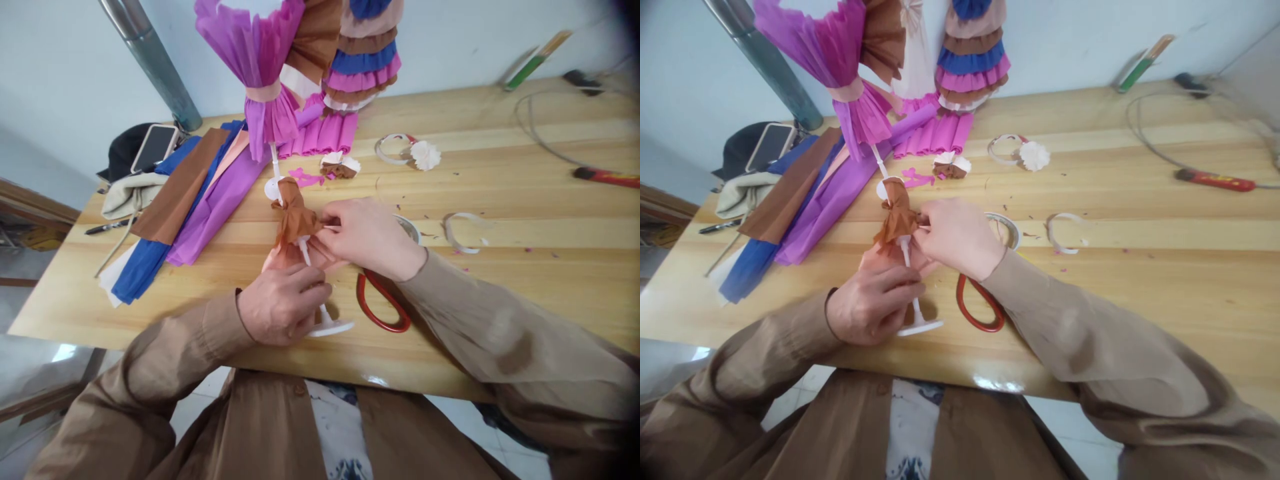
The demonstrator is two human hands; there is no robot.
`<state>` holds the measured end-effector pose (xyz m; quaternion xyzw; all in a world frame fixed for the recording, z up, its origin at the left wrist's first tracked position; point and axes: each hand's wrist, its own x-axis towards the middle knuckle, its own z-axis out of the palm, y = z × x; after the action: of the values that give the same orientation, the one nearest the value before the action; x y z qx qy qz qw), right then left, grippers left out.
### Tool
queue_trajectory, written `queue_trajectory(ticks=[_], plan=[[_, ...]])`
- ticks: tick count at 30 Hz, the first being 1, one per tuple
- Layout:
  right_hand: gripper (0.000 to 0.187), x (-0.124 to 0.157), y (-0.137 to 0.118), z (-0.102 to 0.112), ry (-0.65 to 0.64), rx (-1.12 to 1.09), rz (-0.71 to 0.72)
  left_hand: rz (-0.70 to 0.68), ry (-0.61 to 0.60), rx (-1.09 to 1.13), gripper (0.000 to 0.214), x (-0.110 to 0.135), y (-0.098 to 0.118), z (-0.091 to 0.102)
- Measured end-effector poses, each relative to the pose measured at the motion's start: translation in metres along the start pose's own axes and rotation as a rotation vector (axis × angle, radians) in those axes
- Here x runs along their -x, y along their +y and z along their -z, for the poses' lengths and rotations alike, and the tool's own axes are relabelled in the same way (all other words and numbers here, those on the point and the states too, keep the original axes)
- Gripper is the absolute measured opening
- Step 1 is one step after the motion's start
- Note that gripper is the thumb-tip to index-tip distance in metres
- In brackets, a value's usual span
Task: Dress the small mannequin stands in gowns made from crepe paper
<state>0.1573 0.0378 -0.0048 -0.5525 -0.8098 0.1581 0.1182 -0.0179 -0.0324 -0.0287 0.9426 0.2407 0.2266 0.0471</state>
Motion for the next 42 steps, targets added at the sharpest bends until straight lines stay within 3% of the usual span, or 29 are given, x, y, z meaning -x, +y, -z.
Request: queue_trajectory(ticks=[3,11,15,17,22,26,29,32,34,38,42], plan=[[0.029,0.003,-0.004,0.002,-0.105,-0.155,0.003,0.065,0.046,0.0,0.019,0.003,0.002,0.001],[0.049,0.005,0.003,0.02,-0.185,-0.548,0.076,0.102,0.136,0.299,0.037,0.008,0.005,0.004],[0.04,0.003,0.009,0.032,-0.27,-0.727,-0.084,0.111,0.187,0.359,0.031,0.006,0.009,0.001],[0.033,0.002,0.012,0.035,-0.274,-0.654,-0.061,0.111,0.173,0.322,0.027,0.008,0.011,-0.004],[0.016,0.004,0.021,0.033,-0.202,-0.206,0.168,0.05,0.114,0.086,0.019,0.015,0.009,-0.017],[0.012,0.011,0.019,0.029,-0.209,-0.003,0.24,-0.092,0.2,-0.06,0.017,0.013,0.005,-0.017],[0.013,0.014,0.012,0.026,-0.206,0.052,0.23,-0.22,0.267,-0.147,0.012,0.013,0.007,-0.011],[0.004,0.013,0.007,0.023,-0.201,0.053,0.237,-0.293,0.41,-0.261,0.011,0.012,0.015,-0.003],[0.008,0.012,0.007,0.021,-0.178,0.041,0.254,-0.201,0.438,-0.368,0.015,0.009,0.019,0.0],[0.008,0.011,0.009,0.018,-0.13,0.021,0.252,0.113,0.308,-0.496,0.02,-0.001,0.015,-0.002],[0.008,0.01,0.008,0.016,-0.144,0.003,0.237,0.13,0.336,-0.474,0.024,-0.005,0.006,-0.011]])
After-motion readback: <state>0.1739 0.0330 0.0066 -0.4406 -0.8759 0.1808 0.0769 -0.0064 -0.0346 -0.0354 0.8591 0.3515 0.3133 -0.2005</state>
